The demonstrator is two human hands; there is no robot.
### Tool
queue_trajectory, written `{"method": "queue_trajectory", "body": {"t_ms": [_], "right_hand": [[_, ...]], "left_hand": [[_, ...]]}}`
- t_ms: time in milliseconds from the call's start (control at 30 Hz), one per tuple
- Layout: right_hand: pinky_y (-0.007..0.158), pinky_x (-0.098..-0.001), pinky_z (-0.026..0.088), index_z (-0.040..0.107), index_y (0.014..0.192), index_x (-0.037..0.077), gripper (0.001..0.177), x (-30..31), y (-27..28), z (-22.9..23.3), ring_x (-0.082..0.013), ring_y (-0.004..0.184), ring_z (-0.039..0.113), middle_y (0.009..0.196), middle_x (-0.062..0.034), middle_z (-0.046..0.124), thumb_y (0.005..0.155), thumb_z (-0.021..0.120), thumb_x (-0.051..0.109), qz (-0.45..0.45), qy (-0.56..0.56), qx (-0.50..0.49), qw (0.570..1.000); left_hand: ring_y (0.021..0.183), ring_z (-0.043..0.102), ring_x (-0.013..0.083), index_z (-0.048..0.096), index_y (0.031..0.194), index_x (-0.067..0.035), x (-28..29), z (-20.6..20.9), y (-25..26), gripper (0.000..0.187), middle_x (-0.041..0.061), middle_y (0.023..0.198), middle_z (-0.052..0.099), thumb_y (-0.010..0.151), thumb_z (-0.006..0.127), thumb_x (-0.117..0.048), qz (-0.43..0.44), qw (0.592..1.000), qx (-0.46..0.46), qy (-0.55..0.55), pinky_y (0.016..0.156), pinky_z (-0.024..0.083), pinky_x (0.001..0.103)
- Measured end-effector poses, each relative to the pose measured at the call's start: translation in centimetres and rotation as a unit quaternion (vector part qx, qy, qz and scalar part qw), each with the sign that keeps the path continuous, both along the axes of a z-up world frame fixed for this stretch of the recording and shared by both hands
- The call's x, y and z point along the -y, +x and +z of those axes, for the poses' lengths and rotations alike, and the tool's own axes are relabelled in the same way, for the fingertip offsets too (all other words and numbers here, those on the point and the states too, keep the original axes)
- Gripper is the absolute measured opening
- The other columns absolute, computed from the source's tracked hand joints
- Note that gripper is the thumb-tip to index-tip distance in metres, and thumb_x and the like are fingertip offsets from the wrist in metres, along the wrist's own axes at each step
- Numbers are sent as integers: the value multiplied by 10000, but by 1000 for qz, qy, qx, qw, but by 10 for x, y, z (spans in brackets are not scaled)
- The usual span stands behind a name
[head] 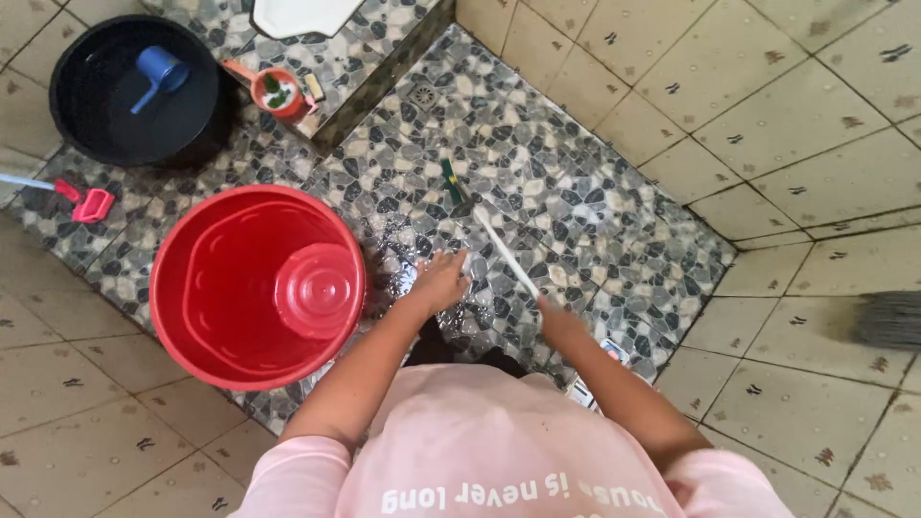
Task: Cleaning and rinsing a white PVC pipe in a bathroom setting using a bucket and water scoop.
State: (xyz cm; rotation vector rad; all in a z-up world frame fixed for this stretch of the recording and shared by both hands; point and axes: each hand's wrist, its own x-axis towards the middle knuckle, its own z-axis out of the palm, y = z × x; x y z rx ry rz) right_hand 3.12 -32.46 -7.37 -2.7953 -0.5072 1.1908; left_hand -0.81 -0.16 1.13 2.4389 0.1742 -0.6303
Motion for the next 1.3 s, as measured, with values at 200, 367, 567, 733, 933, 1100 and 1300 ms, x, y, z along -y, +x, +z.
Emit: {"method": "queue_trajectory", "body": {"t_ms": [200, 367, 567, 733, 933, 1100, 1300], "right_hand": [[876, -529, 574, -7, 1679, 147, 909, 45, -41, 12, -405, 1015, 748, 1150, -269, 724, 925, 493, 60, 30, -117, -95, 988], [941, -542, 533, 264, 1602, 241, 566, -63, 30, 42, -412, 1094, 706, 1235, -238, 690, 1054, 406, 230, -109, -40, -69, 991], [940, -563, 520, 243, 1612, 169, 689, -96, 35, -23, -438, 1131, 663, 1265, -256, 662, 978, 514, 153, -16, -14, -35, 999], [921, -541, 546, 140, 1667, 248, 807, -93, 9, 7, -411, 1083, 708, 1246, -262, 678, 951, 446, 38, -26, -72, -112, 991], [939, -533, 539, 186, 1627, 149, 786, -167, 100, -68, -440, 1101, 674, 1236, -271, 673, 923, 532, 116, -58, -14, -32, 998], [922, -557, 592, 211, 1642, 266, 790, -280, 115, 134, -440, 1041, 721, 1137, -278, 720, 920, 440, 40, -246, 4, -173, 954], [965, -508, 509, 335, 1563, 157, 530, -169, 13, -84, -427, 1024, 683, 1102, -310, 696, 1052, 351, 297, -119, 0, -124, 985]], "left_hand": [[1556, 186, 359, 230, 1619, -184, -1, -6, 5, 739, 140, 1655, 290, 985, 534, -410, -3, 999, -51, 17, 1240, 129, 617], [1568, 151, 333, 238, 1613, -160, -6, -14, 25, 708, 150, 1670, 248, 1002, 515, -387, -55, 998, -37, 16, 1231, 108, 631], [1565, 206, 313, 290, 1582, -114, -56, 6, 24, 688, 141, 1671, 281, 983, 533, -351, -70, 998, 2, -5, 1223, 166, 634], [1557, 241, 307, 288, 1586, -108, -108, 12, 36, 693, 148, 1666, 284, 990, 535, -360, -61, 998, -14, 6, 1212, 197, 646], [1554, 211, 317, 266, 1596, -116, -131, -16, 37, 691, 143, 1667, 264, 1006, 523, -367, -31, 999, -33, -13, 1222, 171, 633], [1568, 200, 296, 282, 1592, -147, -148, -3, 31, 681, 131, 1676, 251, 996, 525, -372, -32, 997, -67, -23, 1233, 190, 598], [1561, 198, 313, 280, 1600, -136, -160, -19, 29, 680, 151, 1666, 262, 1007, 517, -369, 4, 997, -40, -59, 1230, 161, 610]]}}
